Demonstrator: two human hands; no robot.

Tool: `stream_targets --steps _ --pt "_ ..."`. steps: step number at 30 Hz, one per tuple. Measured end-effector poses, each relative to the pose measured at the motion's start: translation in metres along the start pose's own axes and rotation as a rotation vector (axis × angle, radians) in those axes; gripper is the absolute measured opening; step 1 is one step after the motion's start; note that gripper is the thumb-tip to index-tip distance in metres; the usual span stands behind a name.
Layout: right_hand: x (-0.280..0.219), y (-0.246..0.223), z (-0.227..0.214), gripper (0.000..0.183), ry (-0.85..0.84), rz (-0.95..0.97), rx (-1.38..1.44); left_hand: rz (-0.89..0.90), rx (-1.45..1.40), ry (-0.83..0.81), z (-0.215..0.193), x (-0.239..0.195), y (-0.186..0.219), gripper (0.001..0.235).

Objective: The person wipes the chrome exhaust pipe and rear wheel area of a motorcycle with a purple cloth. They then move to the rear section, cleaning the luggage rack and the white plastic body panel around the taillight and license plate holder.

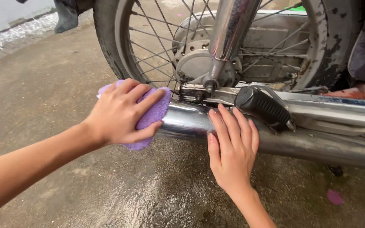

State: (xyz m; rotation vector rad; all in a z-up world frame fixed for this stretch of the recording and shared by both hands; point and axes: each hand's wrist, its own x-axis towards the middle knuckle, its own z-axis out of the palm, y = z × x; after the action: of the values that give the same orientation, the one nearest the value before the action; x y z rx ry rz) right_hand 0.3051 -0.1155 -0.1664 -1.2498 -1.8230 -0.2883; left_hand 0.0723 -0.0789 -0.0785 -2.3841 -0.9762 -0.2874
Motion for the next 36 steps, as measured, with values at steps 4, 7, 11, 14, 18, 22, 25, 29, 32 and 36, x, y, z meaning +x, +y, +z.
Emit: stream_targets --steps 4,7,11,14,18,22,25,29,32,36 --pt "0.001 -0.006 0.001 0.042 0.018 -0.011 0.011 0.145 -0.170 0.135 0.008 0.023 0.031 0.058" --pt "-0.001 -0.013 0.005 0.049 0.114 0.001 0.072 0.251 -0.158 0.133 0.006 0.033 0.041 0.059" --pt "0.006 -0.016 0.004 0.043 0.178 0.072 0.049 0.215 -0.290 0.068 -0.010 0.017 0.000 0.059" --pt "0.007 -0.012 0.003 0.042 0.142 0.070 0.045 0.009 -0.261 -0.063 -0.017 -0.005 -0.033 0.066" --pt "0.002 -0.010 0.003 0.045 0.100 0.034 0.039 -0.068 -0.117 -0.082 -0.016 0.000 -0.013 0.060" --pt "0.001 -0.018 0.002 0.055 0.156 0.070 0.120 -0.032 -0.167 0.060 0.008 0.034 0.053 0.057" --pt "-0.001 -0.023 0.000 0.048 0.321 0.042 0.281 0.131 -0.167 0.202 0.010 0.063 0.083 0.050" --pt "-0.006 -0.030 0.001 0.047 0.325 0.132 0.194 0.237 -0.317 0.107 0.005 0.060 0.072 0.060" --pt "-0.001 -0.047 0.002 0.045 0.330 0.152 0.103 0.265 -0.306 0.039 -0.003 0.027 0.041 0.069" --pt "0.025 -0.060 0.012 0.045 0.188 0.240 -0.027 0.158 0.204 -0.034 0.003 -0.028 0.000 0.076"
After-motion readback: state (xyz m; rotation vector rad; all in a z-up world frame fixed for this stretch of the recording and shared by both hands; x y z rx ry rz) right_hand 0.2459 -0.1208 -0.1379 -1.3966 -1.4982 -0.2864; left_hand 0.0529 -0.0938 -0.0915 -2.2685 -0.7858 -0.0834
